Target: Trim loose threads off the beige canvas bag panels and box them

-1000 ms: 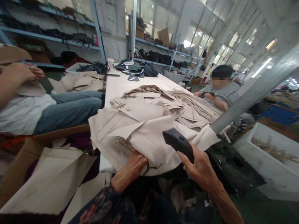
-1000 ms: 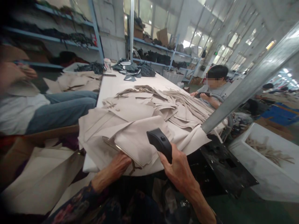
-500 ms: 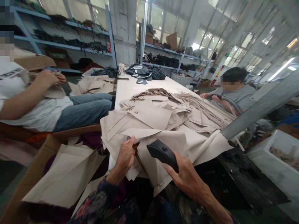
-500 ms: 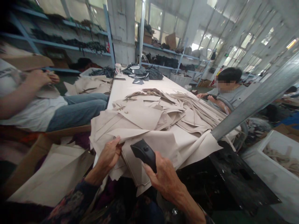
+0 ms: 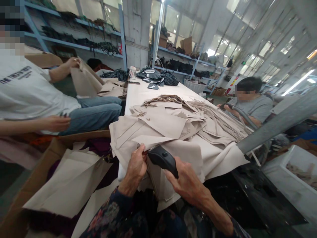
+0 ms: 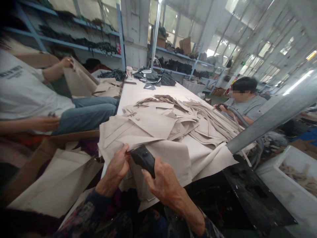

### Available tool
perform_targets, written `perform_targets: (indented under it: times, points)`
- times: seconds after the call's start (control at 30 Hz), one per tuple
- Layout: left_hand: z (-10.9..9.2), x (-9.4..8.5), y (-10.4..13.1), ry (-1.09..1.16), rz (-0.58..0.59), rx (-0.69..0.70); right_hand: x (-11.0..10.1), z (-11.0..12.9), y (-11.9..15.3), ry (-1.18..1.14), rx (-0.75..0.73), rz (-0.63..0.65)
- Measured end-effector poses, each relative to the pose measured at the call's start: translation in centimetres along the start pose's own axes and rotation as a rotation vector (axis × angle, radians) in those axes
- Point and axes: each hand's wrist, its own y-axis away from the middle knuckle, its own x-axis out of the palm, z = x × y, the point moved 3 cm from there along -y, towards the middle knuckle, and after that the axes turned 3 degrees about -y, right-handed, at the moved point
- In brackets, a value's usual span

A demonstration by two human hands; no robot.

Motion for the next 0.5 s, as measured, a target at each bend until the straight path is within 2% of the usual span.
perform_targets:
  times: [0.07, 0.17, 0.3, 0.4, 0.5]
  points:
    - [0.4, -0.1, 0.4, -0.007, -0.010, -0.006, -0.1, 0.3, -0.3, 0.016, 0.004, -0.011]
    - [1.2, -0.3, 1.0, 0.014, -0.011, -0.010, -0.5, 0.4, -2.4, 0.055, 0.015, -0.104]
    - [1.1, -0.5, 1.1, 0.051, -0.033, 0.025, -2.3, 0.0, -4.2, 0.104, 0.054, -0.230]
    - [0.5, -0.4, 0.8, 0.051, -0.072, 0.014, -3.1, -0.2, -2.4, 0.048, 0.027, -0.182]
    - [0.4, 0.0, 0.9, 0.037, -0.038, -0.020, -2.5, 0.1, 0.1, -0.002, -0.001, -0.090]
